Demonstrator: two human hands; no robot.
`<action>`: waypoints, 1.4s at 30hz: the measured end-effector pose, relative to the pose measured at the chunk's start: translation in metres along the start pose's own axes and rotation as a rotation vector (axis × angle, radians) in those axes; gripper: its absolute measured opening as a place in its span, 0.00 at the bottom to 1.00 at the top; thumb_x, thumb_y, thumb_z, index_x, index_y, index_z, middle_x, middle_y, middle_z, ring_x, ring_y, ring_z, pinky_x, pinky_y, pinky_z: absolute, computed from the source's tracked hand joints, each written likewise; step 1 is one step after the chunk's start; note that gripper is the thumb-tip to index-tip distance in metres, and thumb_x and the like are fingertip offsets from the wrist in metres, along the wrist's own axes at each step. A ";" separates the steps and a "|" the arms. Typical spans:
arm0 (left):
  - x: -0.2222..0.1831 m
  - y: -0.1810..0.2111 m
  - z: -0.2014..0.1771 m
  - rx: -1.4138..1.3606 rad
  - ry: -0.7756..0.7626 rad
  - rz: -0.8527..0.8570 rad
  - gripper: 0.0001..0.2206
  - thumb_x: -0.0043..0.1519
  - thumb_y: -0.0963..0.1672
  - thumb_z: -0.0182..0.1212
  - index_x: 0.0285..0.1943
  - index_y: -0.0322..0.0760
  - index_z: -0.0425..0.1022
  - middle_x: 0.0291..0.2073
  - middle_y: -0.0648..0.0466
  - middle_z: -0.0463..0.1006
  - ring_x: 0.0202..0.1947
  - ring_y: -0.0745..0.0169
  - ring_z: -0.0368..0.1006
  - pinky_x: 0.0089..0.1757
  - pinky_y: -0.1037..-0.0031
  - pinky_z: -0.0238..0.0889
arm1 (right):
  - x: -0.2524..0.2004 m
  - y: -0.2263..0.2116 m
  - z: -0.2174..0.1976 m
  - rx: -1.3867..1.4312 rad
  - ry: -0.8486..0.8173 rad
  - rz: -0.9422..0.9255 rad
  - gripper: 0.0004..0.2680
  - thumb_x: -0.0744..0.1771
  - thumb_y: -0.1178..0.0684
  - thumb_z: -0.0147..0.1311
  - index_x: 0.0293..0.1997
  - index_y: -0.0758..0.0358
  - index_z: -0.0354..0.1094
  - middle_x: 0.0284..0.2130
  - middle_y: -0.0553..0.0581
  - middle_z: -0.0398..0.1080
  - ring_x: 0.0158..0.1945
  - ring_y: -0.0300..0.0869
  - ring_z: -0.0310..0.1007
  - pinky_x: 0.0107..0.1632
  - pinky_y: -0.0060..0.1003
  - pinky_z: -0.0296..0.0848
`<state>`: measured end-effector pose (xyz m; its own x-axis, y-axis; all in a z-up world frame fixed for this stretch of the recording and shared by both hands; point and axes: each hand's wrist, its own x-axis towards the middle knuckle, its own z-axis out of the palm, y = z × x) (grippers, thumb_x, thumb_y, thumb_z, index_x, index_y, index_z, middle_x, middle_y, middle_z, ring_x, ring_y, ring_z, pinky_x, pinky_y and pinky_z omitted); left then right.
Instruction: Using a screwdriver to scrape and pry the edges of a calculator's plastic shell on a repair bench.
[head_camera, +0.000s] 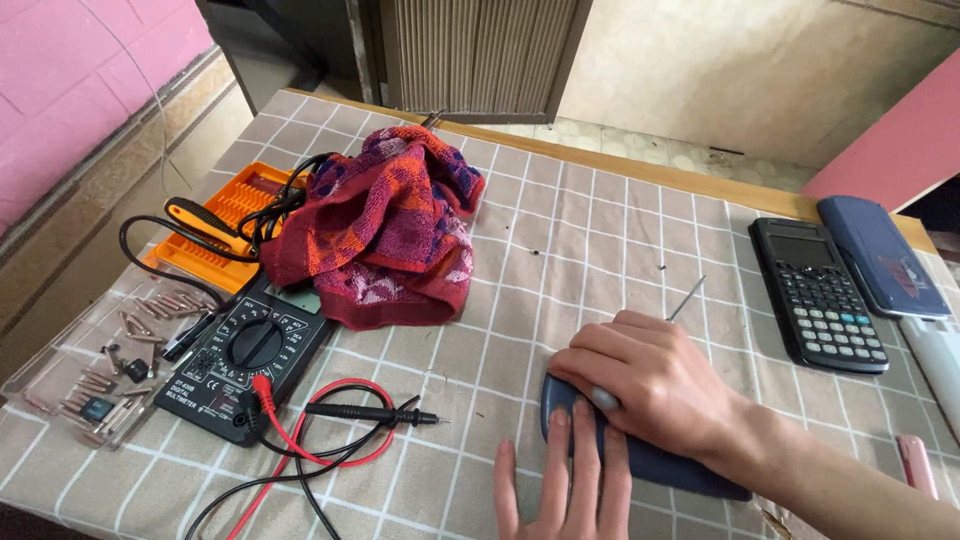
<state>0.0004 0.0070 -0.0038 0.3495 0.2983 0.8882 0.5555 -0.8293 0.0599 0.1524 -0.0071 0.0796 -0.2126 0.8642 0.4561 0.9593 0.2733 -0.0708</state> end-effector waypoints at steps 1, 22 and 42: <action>-0.001 0.001 -0.001 -0.022 -0.019 -0.015 0.17 0.72 0.49 0.39 0.46 0.55 0.79 0.49 0.61 0.84 0.50 0.70 0.78 0.48 0.56 0.66 | 0.001 0.000 0.000 -0.005 0.014 -0.014 0.06 0.71 0.56 0.46 0.41 0.62 0.71 0.33 0.54 0.72 0.29 0.48 0.71 0.35 0.41 0.70; -0.014 0.005 -0.017 -0.253 -0.265 -0.056 0.32 0.71 0.61 0.27 0.60 0.47 0.78 0.62 0.52 0.76 0.62 0.61 0.71 0.56 0.44 0.55 | -0.026 0.012 -0.022 0.309 -0.315 0.099 0.17 0.70 0.50 0.40 0.65 0.58 0.67 0.37 0.55 0.69 0.30 0.49 0.74 0.30 0.42 0.75; -0.014 0.003 -0.015 -0.241 -0.265 -0.055 0.32 0.71 0.61 0.29 0.61 0.48 0.78 0.61 0.53 0.77 0.62 0.62 0.70 0.56 0.44 0.54 | -0.029 0.005 -0.016 0.243 -0.186 0.114 0.14 0.70 0.53 0.45 0.62 0.60 0.69 0.38 0.54 0.74 0.32 0.49 0.78 0.33 0.39 0.75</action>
<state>-0.0140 -0.0069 -0.0093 0.5247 0.4317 0.7337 0.3962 -0.8867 0.2384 0.1660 -0.0381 0.0800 -0.1582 0.9512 0.2648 0.9114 0.2438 -0.3315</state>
